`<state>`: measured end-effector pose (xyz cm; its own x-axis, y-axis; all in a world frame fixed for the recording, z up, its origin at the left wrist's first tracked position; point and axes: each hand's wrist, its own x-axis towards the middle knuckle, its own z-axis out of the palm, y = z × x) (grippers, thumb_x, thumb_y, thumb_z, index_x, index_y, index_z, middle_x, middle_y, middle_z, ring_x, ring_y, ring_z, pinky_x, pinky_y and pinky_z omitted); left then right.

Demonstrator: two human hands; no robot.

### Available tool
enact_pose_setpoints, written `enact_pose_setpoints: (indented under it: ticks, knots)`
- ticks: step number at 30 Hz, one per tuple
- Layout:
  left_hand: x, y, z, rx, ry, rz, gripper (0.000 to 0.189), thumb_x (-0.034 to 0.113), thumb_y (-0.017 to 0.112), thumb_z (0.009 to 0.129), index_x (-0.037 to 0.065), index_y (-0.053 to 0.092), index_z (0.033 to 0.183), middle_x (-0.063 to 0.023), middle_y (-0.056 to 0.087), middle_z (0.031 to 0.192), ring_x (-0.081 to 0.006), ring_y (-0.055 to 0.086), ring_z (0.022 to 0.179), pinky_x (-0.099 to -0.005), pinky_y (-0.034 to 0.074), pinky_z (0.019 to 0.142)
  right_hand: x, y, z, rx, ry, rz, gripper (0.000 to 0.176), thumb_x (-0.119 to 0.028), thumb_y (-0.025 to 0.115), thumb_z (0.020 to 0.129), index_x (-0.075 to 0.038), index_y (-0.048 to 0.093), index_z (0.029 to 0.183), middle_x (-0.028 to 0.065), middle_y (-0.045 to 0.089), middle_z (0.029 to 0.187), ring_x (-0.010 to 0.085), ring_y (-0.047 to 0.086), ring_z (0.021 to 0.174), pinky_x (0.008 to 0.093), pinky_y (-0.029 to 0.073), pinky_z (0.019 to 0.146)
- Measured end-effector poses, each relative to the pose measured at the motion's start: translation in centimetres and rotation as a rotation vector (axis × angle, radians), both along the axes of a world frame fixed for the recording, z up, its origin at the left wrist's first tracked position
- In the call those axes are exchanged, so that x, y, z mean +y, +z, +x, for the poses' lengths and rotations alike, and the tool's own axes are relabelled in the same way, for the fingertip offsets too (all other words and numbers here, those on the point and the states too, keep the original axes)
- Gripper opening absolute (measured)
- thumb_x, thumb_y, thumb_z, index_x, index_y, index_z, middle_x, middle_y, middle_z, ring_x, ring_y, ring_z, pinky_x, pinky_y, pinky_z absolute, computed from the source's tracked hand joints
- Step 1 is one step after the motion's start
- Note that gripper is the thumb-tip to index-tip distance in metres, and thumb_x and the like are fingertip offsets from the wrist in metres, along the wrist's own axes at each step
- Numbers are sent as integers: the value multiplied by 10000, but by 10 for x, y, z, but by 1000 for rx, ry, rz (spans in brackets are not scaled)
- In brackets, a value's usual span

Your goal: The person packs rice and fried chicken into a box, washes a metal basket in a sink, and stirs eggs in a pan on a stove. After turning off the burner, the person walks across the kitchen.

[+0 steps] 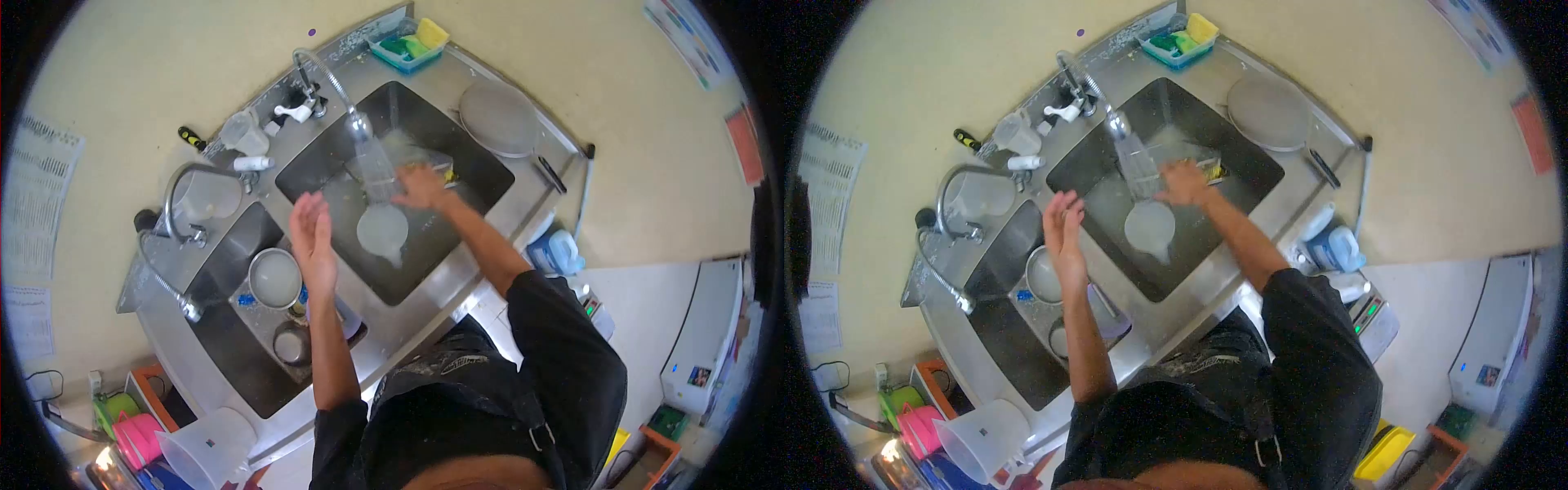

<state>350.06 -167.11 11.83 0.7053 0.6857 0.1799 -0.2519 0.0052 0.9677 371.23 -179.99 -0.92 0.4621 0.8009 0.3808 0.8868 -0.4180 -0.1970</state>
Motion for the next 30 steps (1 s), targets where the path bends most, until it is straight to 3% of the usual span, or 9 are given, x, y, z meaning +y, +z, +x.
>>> enact_pose_setpoints:
  ticks: [2, 4, 7, 8, 11, 13, 15, 22, 30]
  knots:
    - [0, -20, 81, 172, 70, 265, 634, 195, 597, 878, -8, 263, 1377, -198, 346, 1381, -290, 370, 1261, -381, 301, 1040, 15, -25, -7, 131, 42, -465, 302, -221, 608, 776, -9, 566, 987, 168, 624, 930, 329, 610, 894, 456, 464, 820]
    - [8, -51, 158, 314, 76, 616, 642, 200, 601, 844, -52, 290, 1345, -222, 326, 1399, -378, 335, 1280, -431, 290, 1051, 6, -33, -29, 217, 189, -362, 207, -166, 578, 755, -22, 570, 903, 147, 627, 820, 303, 632, 754, 431, 507, 640]
    - [71, -175, 209, 912, -484, 851, 561, 183, 601, 827, -67, 380, 1278, -227, 343, 1395, -404, 327, 1280, -454, 302, 1045, -12, -4, -54, 262, 397, -89, 135, -123, 569, 729, -37, 581, 833, 131, 621, 743, 271, 635, 678, 399, 505, 540]
    - [50, -141, 198, 1081, -489, 1103, 473, 186, 582, 831, -59, 450, 1214, -229, 400, 1353, -396, 372, 1253, -460, 332, 1023, -14, -2, -58, 294, 442, -112, 110, -111, 565, 737, -42, 592, 818, 124, 623, 743, 261, 640, 691, 389, 508, 552]
    - [58, -155, 163, 729, 28, 1140, 508, 226, 572, 840, -24, 425, 1257, -226, 404, 1354, -362, 423, 1231, -454, 348, 1014, -12, 7, -39, 367, 528, -204, 78, -121, 559, 742, -59, 566, 789, 86, 605, 730, 247, 631, 712, 380, 507, 558]
    - [65, -181, 127, 879, 191, 395, 589, 230, 599, 810, 17, 386, 1317, -227, 409, 1347, -332, 466, 1199, -452, 390, 974, -16, 21, -24, 367, 611, -217, 75, -138, 562, 746, -74, 556, 785, 57, 598, 736, 226, 622, 739, 370, 506, 560]
    - [58, -142, 89, 645, -93, -798, 714, 205, 584, 786, 55, 260, 1404, -232, 409, 1338, -358, 496, 1151, -504, 428, 919, -50, 38, -24, 359, 758, -203, 69, -150, 572, 757, -90, 574, 791, 32, 605, 763, 190, 615, 785, 348, 507, 569]
    - [-27, -95, 52, 359, 125, -846, 802, 114, 409, 718, 132, 44, 1432, -264, 420, 1297, -447, 522, 1043, -639, 440, 846, -63, 17, 7, 451, 1012, -83, 307, -389, 650, 735, -103, 548, 779, 36, 559, 818, 218, 545, 840, 364, 454, 712]
    - [-18, -89, 62, 250, 157, -955, 593, 230, 394, 817, 42, 209, 1348, -251, 469, 1198, -455, 532, 1020, -608, 457, 843, -55, 31, 93, 419, 227, 266, 374, -381, 712, 719, -48, 635, 870, 94, 618, 1000, 292, 538, 1024, 403, 374, 893]
